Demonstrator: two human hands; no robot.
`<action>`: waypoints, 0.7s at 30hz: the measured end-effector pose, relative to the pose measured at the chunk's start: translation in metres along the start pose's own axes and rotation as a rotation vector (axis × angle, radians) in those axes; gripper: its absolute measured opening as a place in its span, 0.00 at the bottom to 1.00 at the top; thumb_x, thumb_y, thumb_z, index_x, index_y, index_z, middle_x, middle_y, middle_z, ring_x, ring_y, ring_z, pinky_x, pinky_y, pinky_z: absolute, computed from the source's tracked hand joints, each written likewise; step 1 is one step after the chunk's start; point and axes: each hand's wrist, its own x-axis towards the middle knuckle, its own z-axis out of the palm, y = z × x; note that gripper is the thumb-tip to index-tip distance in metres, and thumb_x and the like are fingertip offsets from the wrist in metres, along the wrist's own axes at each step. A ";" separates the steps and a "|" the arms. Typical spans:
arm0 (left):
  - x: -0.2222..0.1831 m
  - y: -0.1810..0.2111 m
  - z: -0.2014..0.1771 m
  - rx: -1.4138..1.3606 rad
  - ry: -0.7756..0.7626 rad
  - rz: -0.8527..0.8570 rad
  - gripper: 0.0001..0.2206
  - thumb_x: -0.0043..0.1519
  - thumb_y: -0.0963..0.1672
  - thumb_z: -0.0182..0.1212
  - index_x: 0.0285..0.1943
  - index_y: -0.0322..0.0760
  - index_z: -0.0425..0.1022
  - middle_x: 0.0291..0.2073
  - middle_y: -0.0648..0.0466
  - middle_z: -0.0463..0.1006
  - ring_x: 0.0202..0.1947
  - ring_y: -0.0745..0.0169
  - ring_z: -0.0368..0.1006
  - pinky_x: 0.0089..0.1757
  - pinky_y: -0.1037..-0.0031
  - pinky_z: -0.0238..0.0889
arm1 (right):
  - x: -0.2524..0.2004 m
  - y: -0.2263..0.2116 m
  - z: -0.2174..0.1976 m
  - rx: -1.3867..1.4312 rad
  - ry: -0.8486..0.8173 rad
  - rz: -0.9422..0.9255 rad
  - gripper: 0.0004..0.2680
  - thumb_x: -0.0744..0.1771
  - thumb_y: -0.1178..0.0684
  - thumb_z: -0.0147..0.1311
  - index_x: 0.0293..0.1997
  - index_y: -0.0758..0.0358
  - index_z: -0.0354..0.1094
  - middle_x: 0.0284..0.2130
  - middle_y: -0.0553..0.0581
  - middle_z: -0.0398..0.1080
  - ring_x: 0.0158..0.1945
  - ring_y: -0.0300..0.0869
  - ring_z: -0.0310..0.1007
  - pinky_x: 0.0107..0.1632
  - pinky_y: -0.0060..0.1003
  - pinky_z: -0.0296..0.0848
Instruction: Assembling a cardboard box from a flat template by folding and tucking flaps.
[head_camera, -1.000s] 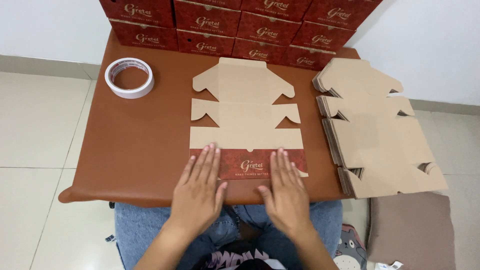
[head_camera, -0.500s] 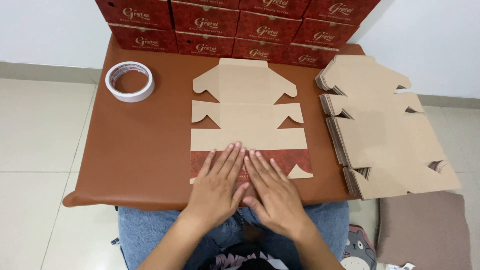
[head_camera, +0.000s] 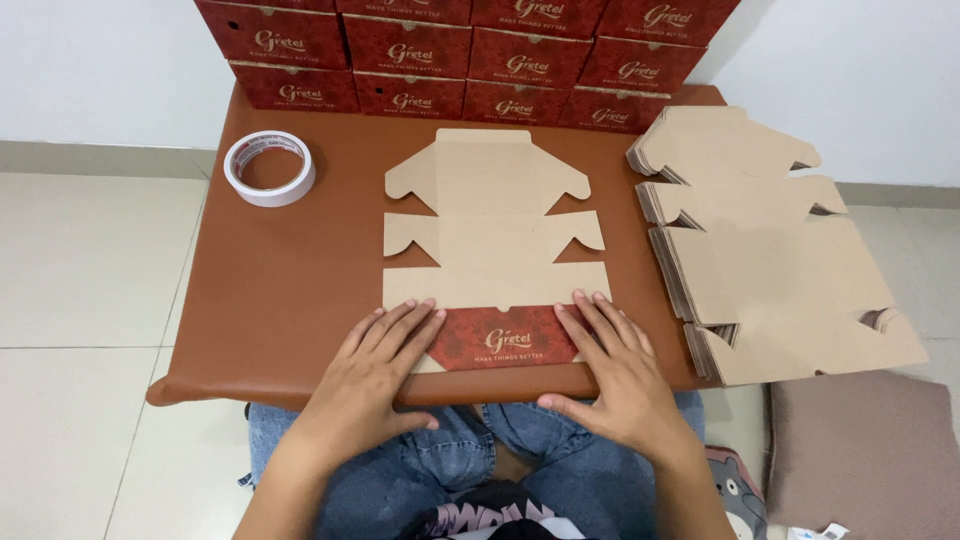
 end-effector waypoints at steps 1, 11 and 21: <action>-0.004 0.002 -0.001 0.000 -0.005 0.000 0.63 0.29 0.55 0.87 0.77 0.45 0.52 0.74 0.54 0.57 0.73 0.56 0.47 0.67 0.58 0.35 | -0.005 0.001 0.003 0.003 -0.002 0.003 0.39 0.57 0.25 0.60 0.72 0.55 0.54 0.72 0.61 0.50 0.76 0.53 0.41 0.68 0.57 0.44; -0.044 0.018 -0.018 -0.275 0.127 -0.169 0.27 0.41 0.34 0.60 0.51 0.49 0.84 0.48 0.65 0.85 0.49 0.64 0.75 0.55 0.68 0.64 | -0.049 0.021 -0.009 0.293 0.093 0.079 0.27 0.51 0.71 0.49 0.50 0.50 0.77 0.51 0.45 0.78 0.56 0.38 0.72 0.61 0.39 0.68; 0.013 0.008 -0.005 -0.634 0.665 -0.366 0.07 0.58 0.44 0.71 0.39 0.37 0.82 0.30 0.46 0.85 0.36 0.46 0.82 0.39 0.60 0.72 | 0.022 0.053 0.023 0.843 0.597 0.145 0.14 0.65 0.63 0.62 0.53 0.66 0.63 0.39 0.63 0.75 0.45 0.49 0.77 0.50 0.47 0.76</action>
